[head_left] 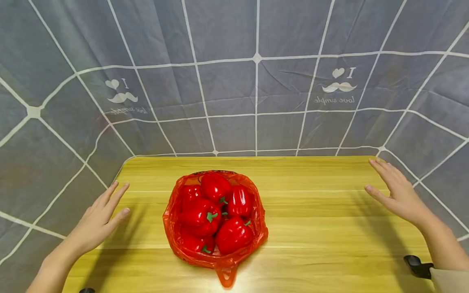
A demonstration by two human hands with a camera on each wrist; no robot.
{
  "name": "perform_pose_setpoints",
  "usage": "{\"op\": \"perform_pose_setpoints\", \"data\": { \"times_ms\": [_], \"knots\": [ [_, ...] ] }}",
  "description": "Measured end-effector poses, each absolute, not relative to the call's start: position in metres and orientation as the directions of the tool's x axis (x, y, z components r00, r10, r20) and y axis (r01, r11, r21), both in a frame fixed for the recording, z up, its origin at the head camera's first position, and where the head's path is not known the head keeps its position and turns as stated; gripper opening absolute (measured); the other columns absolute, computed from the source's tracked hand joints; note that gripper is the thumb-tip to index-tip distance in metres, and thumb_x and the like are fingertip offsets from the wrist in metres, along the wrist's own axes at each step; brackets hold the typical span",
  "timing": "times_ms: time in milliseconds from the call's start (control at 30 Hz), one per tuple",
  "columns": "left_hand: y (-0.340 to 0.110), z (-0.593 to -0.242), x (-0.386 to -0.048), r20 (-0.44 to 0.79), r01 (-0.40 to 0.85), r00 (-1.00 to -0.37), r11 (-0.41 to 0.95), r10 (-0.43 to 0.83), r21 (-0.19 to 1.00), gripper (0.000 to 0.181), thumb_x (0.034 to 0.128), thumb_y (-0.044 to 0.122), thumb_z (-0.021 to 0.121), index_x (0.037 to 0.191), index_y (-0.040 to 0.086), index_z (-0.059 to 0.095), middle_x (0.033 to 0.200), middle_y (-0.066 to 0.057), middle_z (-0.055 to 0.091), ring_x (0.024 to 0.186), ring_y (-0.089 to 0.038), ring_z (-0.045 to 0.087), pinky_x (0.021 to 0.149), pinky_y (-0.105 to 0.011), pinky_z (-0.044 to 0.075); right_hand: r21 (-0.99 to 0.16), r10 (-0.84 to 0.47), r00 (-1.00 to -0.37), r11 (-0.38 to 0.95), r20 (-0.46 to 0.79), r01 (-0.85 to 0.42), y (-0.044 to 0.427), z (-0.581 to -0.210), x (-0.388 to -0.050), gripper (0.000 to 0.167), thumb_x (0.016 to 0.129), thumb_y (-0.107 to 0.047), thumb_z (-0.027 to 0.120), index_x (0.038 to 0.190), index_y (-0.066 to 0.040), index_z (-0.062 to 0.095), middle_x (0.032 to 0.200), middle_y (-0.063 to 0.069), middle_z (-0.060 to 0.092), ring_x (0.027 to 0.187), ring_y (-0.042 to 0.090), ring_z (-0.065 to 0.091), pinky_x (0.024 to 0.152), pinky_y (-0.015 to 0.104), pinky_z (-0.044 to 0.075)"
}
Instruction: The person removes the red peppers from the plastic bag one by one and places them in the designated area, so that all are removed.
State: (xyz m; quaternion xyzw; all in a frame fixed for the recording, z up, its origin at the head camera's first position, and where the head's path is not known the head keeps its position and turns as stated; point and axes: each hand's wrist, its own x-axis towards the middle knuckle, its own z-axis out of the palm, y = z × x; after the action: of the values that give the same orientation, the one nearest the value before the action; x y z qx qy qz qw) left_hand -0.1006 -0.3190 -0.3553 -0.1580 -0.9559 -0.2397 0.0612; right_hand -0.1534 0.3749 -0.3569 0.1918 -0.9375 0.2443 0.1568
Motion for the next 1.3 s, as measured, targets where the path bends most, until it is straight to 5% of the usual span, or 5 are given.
{"op": "perform_pose_setpoints", "data": {
  "times_ms": [200,400,533,833,1300],
  "knots": [
    [-0.296,-0.357,-0.101,0.087,0.199,-0.979,0.748,0.186,0.633,0.064,0.095,0.027,0.054,0.146,0.004,0.023,0.136,-0.032,0.035,0.117,-0.053,0.039,0.084,-0.062,0.042,-0.533,-0.248,-0.886,0.724,0.393,-0.439,0.348,-0.353,-0.158,0.068,0.087,-0.009,0.064,0.146,-0.018,0.031,0.143,0.019,0.033,0.131,0.006,0.024,0.104,0.05,0.026],
    [-0.267,-0.364,-0.1,-0.063,0.005,-0.99,0.476,0.126,0.879,0.055,0.0943,0.022,0.056,0.139,-0.001,0.032,0.129,-0.03,0.042,0.108,-0.04,0.053,0.074,-0.04,0.055,-0.693,-0.241,-0.913,0.595,0.33,-0.408,0.315,-0.353,-0.165,0.057,0.091,-0.008,0.059,0.143,-0.012,0.037,0.134,-0.014,0.04,0.117,0.001,0.038,0.083,0.006,0.034],
    [-0.251,-0.363,-0.097,-0.06,-0.005,-0.989,0.375,0.136,0.927,0.049,0.0929,0.016,0.057,0.134,-0.004,0.039,0.127,-0.029,0.044,0.104,-0.032,0.056,0.077,-0.041,0.054,-0.764,-0.313,-0.907,0.5,0.281,-0.409,0.291,-0.353,-0.172,0.054,0.093,-0.009,0.057,0.142,-0.007,0.036,0.134,-0.012,0.041,0.115,0.0,0.042,0.084,0.008,0.039],
    [-0.233,-0.37,-0.099,-0.116,-0.092,-0.991,0.283,0.069,0.955,0.05,0.089,0.008,0.061,0.132,-0.008,0.041,0.125,-0.026,0.045,0.094,-0.018,0.06,0.077,-0.038,0.054,-0.846,-0.444,-0.879,0.388,0.176,-0.366,0.235,-0.349,-0.19,0.052,0.091,-0.014,0.06,0.139,-0.009,0.042,0.139,0.013,0.042,0.122,0.033,0.043,0.086,0.021,0.047],
    [-0.223,-0.373,-0.101,-0.161,-0.149,-0.986,0.228,0.035,0.962,0.052,0.0874,0.008,0.063,0.131,-0.009,0.042,0.118,-0.021,0.046,0.087,-0.012,0.06,0.074,-0.029,0.055,-0.881,-0.587,-0.797,0.292,0.142,-0.372,0.151,-0.335,-0.207,0.05,0.086,-0.018,0.067,0.132,-0.011,0.051,0.132,0.006,0.051,0.118,0.024,0.05,0.096,0.045,0.043]
  ]
}}
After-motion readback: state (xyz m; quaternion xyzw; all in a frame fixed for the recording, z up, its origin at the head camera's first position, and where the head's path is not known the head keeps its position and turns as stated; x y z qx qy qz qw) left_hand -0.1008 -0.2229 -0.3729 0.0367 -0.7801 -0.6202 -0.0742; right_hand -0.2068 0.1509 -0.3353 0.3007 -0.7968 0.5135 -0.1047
